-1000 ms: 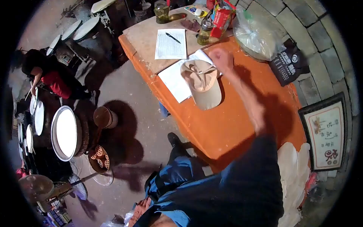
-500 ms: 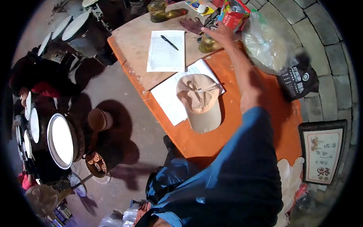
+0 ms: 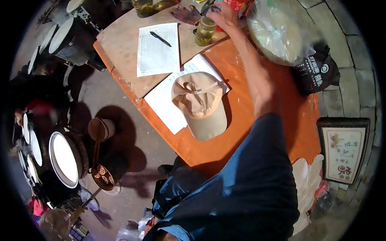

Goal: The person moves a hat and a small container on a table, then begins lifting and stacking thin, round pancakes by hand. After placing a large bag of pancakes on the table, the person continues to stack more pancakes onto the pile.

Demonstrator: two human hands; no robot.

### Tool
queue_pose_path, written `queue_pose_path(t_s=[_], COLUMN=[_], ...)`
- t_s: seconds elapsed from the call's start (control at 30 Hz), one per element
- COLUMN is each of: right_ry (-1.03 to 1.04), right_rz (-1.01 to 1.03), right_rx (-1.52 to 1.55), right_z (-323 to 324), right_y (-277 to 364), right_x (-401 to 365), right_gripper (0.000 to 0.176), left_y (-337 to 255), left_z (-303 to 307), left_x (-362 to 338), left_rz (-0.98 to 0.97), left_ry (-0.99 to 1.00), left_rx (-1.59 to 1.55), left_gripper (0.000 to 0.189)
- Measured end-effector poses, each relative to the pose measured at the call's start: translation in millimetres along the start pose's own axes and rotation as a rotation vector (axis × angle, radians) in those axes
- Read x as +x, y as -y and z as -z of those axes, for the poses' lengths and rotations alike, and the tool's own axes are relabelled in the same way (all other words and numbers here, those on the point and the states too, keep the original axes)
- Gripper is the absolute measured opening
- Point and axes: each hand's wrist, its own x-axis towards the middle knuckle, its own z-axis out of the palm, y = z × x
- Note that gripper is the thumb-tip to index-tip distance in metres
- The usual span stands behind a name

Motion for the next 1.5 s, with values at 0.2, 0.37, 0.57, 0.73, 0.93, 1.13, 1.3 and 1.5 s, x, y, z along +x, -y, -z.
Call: queue_pose_path(t_s=[0.2, 0.37, 0.57, 0.73, 0.93, 1.13, 1.3, 1.5], right_ry=[-0.211, -0.070, -0.131, -0.034, -0.090, -0.201, -0.283, -0.148], right_rz=[-0.437, -0.677, -0.513, -0.434, -0.453, -0.407, -0.456, -0.457], right_rx=[0.802, 0.884, 0.455, 0.136, 0.049, 0.118, 0.070, 0.090], right_z=[12.6, -12.8, -67.3, -82.5, -92.9, -109.7, -52.3, 5.0], right_y=[-44.6, -93.5, -132.8, -129.6, -120.7, -163.6, -109.8, -48.7], right_x=[-29.4, -72.9, -79.7, -85.0, -87.9, -105.0, -168.2, -260.2], right_gripper=[0.064, 0.060, 0.068, 0.062, 0.059, 0.048, 0.027, 0.017], left_y=[-6.1, -8.5, -9.4, -8.7, -14.2, -14.1, -8.1, 12.7], left_z=[8.0, 13.7, 17.6, 16.2, 12.0, 6.8, -5.4, -28.0], left_x=[20.0, 26.5, 25.7, 17.5, 17.5, 18.8, 17.6, 7.0], left_rz=[0.037, 0.065, 0.093, 0.109, 0.142, 0.140, 0.122, 0.061], left_ry=[0.014, 0.028, 0.049, 0.061, 0.064, 0.055, 0.036, -0.008], left_rx=[0.013, 0.019, 0.033, 0.032, 0.021, 0.016, -0.004, -0.025], left_gripper=[0.053, 0.052, 0.051, 0.050, 0.048, 0.047, 0.046, 0.045])
